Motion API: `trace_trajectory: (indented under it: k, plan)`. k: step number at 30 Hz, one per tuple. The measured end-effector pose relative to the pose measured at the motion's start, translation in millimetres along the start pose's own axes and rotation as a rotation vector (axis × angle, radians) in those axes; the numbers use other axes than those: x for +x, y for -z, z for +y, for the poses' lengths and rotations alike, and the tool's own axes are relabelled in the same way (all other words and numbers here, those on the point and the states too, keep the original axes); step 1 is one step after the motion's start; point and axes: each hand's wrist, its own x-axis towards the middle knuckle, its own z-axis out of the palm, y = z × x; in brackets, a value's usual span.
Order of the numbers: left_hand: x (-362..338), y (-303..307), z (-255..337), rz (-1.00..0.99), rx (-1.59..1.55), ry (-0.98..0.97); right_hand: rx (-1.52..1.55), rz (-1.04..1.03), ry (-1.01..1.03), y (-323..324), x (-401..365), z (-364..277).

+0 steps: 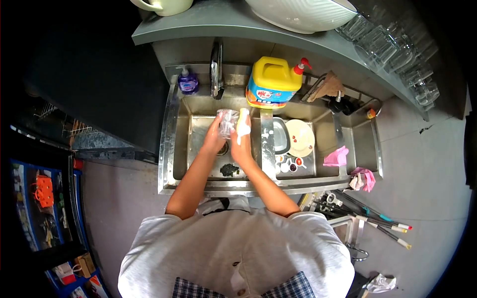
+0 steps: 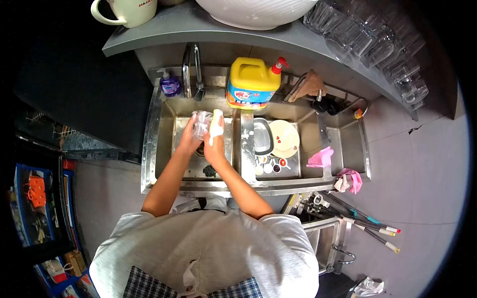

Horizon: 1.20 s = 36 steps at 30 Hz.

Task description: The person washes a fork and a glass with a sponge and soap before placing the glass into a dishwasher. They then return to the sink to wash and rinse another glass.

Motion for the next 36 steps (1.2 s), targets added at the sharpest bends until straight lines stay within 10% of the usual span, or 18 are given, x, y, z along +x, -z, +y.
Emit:
trace_trajectory:
  k: [10,16,32,36]
  plan:
    - [0,-26,12,0.198,0.218,-0.035,-0.382,-0.123,0.223,7,5,-32]
    - [-10,-35,27,0.074,0.125,0.204,0.244,-0.035,-0.071,14,14,-17]
    - [-11,-36,31,0.217,0.039,0.195,-0.189,-0.057,0.202,8,1,-15]
    - [-18,-41,30,0.175,-0.027,0.289,0.227,-0.005,-0.062,4,0,0]
